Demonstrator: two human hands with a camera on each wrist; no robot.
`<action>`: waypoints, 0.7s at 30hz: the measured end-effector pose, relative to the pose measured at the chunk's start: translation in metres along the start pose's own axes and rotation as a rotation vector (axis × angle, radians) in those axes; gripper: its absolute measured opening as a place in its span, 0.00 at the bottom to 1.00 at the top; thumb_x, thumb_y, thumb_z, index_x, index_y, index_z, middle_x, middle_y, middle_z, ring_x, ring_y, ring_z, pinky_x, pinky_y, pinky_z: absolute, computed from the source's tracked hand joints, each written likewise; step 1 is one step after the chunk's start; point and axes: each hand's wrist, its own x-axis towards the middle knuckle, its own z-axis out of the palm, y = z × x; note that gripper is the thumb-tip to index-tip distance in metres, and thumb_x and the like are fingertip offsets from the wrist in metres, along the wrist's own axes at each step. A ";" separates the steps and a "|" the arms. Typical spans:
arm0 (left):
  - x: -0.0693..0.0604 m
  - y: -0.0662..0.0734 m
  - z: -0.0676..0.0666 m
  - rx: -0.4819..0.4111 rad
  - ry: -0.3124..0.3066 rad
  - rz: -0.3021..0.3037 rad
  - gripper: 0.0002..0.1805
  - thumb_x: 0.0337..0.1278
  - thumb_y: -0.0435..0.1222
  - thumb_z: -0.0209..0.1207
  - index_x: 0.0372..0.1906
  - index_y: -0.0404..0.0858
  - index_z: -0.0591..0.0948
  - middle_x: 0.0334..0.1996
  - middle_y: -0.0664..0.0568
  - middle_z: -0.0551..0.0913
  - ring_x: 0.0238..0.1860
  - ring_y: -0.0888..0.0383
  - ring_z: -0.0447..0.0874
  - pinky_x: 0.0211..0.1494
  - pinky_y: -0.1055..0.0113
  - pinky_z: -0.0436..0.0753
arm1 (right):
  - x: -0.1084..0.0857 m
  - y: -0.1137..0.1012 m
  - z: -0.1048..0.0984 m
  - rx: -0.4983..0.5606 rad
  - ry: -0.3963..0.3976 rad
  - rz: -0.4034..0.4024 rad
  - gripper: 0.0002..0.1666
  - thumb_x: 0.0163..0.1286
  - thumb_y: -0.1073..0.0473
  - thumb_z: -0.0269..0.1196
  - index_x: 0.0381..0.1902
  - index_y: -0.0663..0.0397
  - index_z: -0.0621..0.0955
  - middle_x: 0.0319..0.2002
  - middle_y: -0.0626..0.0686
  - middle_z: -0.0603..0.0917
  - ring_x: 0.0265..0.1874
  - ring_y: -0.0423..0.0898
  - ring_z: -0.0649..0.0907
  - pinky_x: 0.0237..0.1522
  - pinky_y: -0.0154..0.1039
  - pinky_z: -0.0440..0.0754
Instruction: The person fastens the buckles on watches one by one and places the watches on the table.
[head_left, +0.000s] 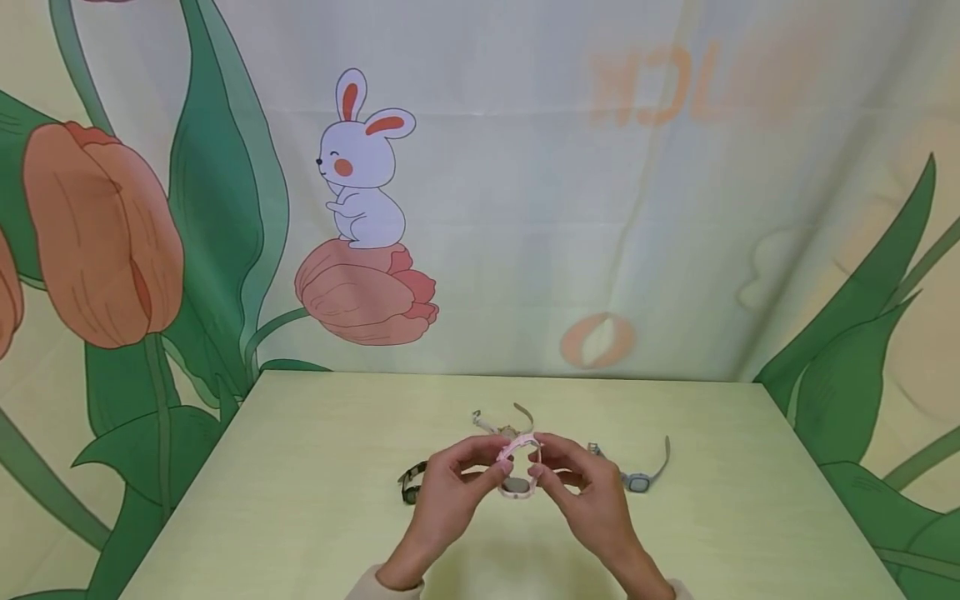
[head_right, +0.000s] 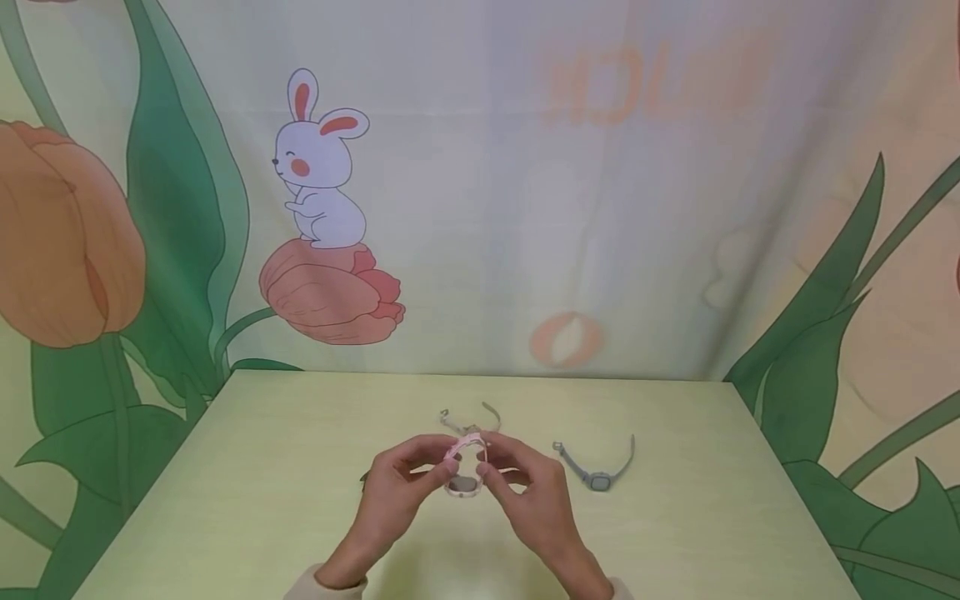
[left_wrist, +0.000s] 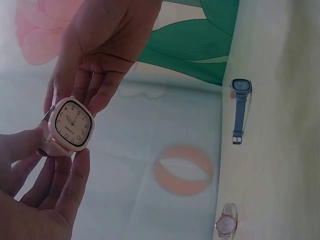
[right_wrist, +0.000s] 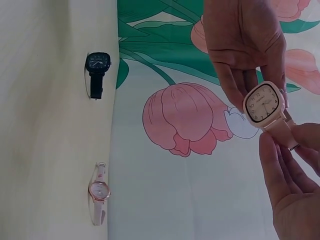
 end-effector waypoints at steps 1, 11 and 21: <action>-0.001 -0.001 0.000 0.016 -0.004 -0.002 0.13 0.58 0.39 0.67 0.48 0.45 0.86 0.43 0.46 0.87 0.43 0.59 0.86 0.43 0.71 0.86 | 0.000 0.001 0.000 0.002 -0.003 0.021 0.18 0.64 0.63 0.68 0.53 0.51 0.83 0.39 0.53 0.89 0.37 0.40 0.88 0.37 0.36 0.87; -0.001 -0.029 0.002 0.044 -0.089 -0.029 0.12 0.61 0.36 0.64 0.48 0.38 0.85 0.38 0.37 0.87 0.36 0.58 0.88 0.38 0.66 0.88 | -0.009 0.026 -0.006 0.020 -0.116 0.254 0.15 0.65 0.63 0.67 0.50 0.47 0.85 0.37 0.51 0.89 0.36 0.41 0.88 0.36 0.33 0.87; 0.002 -0.044 0.006 -0.046 -0.094 -0.114 0.12 0.63 0.32 0.62 0.48 0.30 0.84 0.37 0.32 0.86 0.37 0.58 0.88 0.38 0.66 0.88 | -0.009 0.046 -0.010 0.155 -0.212 0.389 0.16 0.67 0.66 0.64 0.53 0.61 0.82 0.38 0.62 0.87 0.34 0.40 0.87 0.37 0.37 0.88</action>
